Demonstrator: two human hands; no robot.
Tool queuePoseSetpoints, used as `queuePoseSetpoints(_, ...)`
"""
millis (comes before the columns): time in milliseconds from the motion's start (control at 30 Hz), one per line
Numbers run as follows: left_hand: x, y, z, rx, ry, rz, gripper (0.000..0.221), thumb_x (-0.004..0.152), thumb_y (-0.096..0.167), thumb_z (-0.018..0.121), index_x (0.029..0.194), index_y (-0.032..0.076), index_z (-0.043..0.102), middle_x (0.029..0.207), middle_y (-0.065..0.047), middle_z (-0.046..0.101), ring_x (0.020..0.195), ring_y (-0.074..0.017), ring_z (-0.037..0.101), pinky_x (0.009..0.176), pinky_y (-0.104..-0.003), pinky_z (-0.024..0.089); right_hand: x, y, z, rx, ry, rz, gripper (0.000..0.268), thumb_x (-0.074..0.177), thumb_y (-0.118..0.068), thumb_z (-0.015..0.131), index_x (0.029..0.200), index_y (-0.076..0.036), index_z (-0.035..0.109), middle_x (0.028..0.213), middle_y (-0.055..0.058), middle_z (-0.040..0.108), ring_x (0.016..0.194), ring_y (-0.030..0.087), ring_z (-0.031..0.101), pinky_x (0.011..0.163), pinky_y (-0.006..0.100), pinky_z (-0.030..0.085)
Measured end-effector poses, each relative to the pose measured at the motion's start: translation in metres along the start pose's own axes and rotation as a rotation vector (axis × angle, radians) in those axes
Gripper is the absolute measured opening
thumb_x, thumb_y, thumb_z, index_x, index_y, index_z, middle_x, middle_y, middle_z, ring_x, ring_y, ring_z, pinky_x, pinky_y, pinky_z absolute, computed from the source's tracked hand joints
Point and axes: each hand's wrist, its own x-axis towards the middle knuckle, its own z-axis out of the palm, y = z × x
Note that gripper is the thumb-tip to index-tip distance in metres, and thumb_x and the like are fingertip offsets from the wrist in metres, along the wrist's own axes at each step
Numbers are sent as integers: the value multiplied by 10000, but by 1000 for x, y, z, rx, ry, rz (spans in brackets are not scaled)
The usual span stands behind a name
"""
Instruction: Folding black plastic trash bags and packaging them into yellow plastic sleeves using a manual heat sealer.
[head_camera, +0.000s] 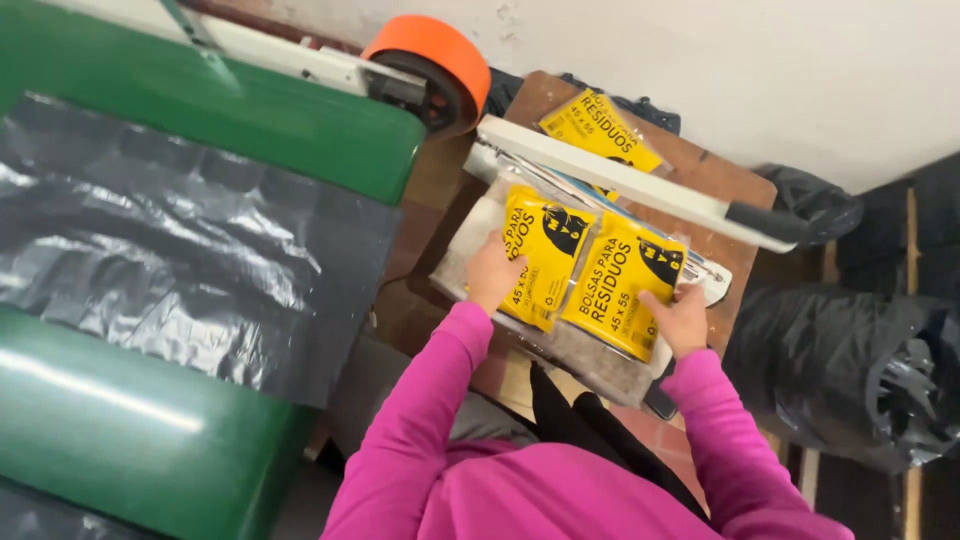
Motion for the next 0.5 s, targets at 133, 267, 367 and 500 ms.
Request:
queuePoseSetpoints(133, -27, -18, 1, -192, 56, 96, 441, 827, 248, 777, 1157, 55, 555, 945, -199, 744, 906, -424, 704, 767, -518, 544, 17, -11, 7, 559, -175, 524, 495, 817, -313, 846, 1118, 0, 610, 973, 109, 690, 730, 190, 630, 569, 310, 473)
queuePoseSetpoints(267, -42, -35, 0, -319, 78, 123, 402, 857, 221, 741, 1166, 79, 527, 935, -199, 741, 900, -432, 699, 746, -525, 538, 28, -18, 22, 596, -372, 691, 394, 877, -298, 812, 1171, -47, 738, 843, 38, 692, 598, 170, 508, 475, 318, 301)
queuePoseSetpoints(367, -57, -41, -10, -339, 101, 112, 375, 889, 241, 740, 1120, 68, 502, 947, -211, 725, 917, -451, 681, 747, -538, 527, 24, -49, 15, 793, -468, 624, 302, 909, -205, 743, 1176, -66, 719, 997, 49, 766, 775, 163, 693, 591, 278, 461)
queuePoseSetpoints(500, -90, -38, -38, -388, 163, 191, 363, 884, 236, 731, 1111, 70, 501, 951, -213, 725, 911, -457, 676, 728, -539, 525, 5, -90, 4, 1048, -524, 595, 334, 877, -64, 666, 1211, -56, 678, 1127, 61, 754, 951, 195, 746, 815, 328, 608)
